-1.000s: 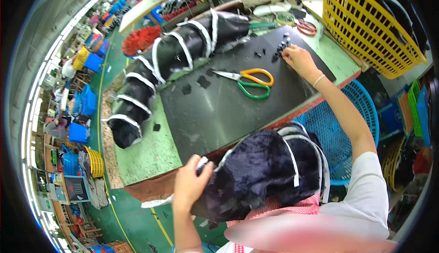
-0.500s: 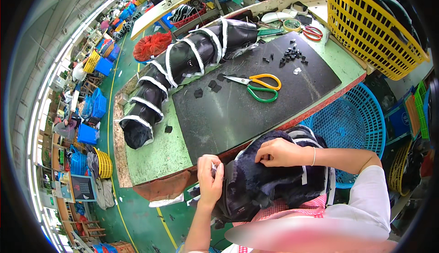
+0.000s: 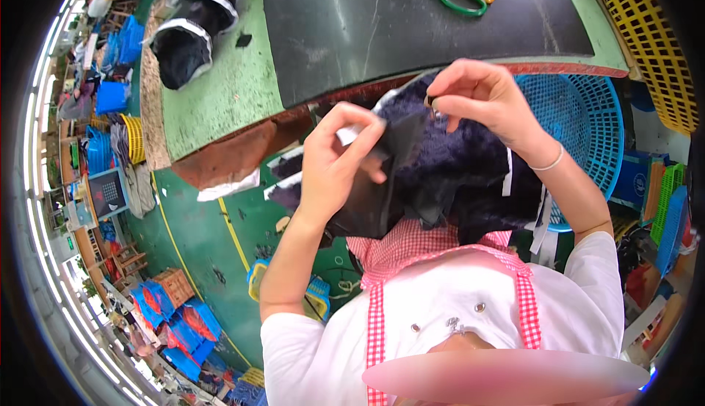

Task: The recorder is assembling the upper portion of a black leather boot, trimming material with scissors and inspecting seams.

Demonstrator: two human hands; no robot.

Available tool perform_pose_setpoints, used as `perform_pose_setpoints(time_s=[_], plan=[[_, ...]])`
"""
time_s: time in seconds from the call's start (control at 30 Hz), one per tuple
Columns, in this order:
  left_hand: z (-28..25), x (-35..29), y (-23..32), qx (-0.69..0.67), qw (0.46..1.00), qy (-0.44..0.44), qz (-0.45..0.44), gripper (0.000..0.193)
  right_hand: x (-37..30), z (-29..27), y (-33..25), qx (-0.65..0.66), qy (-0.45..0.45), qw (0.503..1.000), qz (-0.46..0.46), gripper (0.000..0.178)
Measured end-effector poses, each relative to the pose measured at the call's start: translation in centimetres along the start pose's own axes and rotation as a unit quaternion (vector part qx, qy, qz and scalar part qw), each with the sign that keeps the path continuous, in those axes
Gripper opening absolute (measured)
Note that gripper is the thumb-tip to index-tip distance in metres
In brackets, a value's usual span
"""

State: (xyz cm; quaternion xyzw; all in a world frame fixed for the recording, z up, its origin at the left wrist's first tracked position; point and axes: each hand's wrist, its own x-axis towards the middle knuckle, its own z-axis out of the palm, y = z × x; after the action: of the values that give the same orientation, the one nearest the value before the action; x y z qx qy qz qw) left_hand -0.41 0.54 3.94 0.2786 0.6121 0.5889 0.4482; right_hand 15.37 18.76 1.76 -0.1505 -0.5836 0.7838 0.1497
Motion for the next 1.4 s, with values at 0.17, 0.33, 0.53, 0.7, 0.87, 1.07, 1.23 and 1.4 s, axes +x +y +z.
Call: perform_pose_setpoints(time_s=[0.17,0.33,0.53,0.7,0.87,1.07,1.23,1.4], plan=[[1.7,1.4,-1.4,-0.058,0.998,-0.024,0.024,0.008,-0.5,2.0,-1.4,-0.040,0.050,0.997,-0.039,0.016],[2.3,1.1,-1.7,-0.066,0.997,-0.035,0.031,0.010,-0.8,3.0,-0.5,-0.076,0.071,0.994,-0.045,0.014],[2.1,0.9,-1.9,-0.066,0.997,-0.025,0.034,0.011,-1.2,3.6,-0.4,-0.195,0.063,0.977,-0.059,0.019],[2.2,1.3,-1.6,0.001,0.999,-0.030,0.020,0.010,-1.7,3.4,-0.6,-0.261,0.055,0.962,-0.055,0.021],[2.0,2.5,-1.9,0.076,0.996,0.007,0.054,0.010,-3.8,-2.1,-5.2,-0.249,-0.078,0.953,0.155,0.026],[1.7,2.8,-1.7,0.237,0.965,0.008,0.108,0.012,-8.9,-4.1,-4.1,-0.415,-0.155,0.895,0.045,0.012],[1.6,2.8,-1.9,0.354,0.916,-0.050,0.181,0.010,-10.7,-3.5,-0.6,-0.483,-0.044,0.869,-0.100,0.020],[1.3,2.4,-1.7,0.396,0.888,-0.078,0.221,0.009,-12.2,-3.0,1.3,-0.550,-0.040,0.818,-0.163,0.011]])
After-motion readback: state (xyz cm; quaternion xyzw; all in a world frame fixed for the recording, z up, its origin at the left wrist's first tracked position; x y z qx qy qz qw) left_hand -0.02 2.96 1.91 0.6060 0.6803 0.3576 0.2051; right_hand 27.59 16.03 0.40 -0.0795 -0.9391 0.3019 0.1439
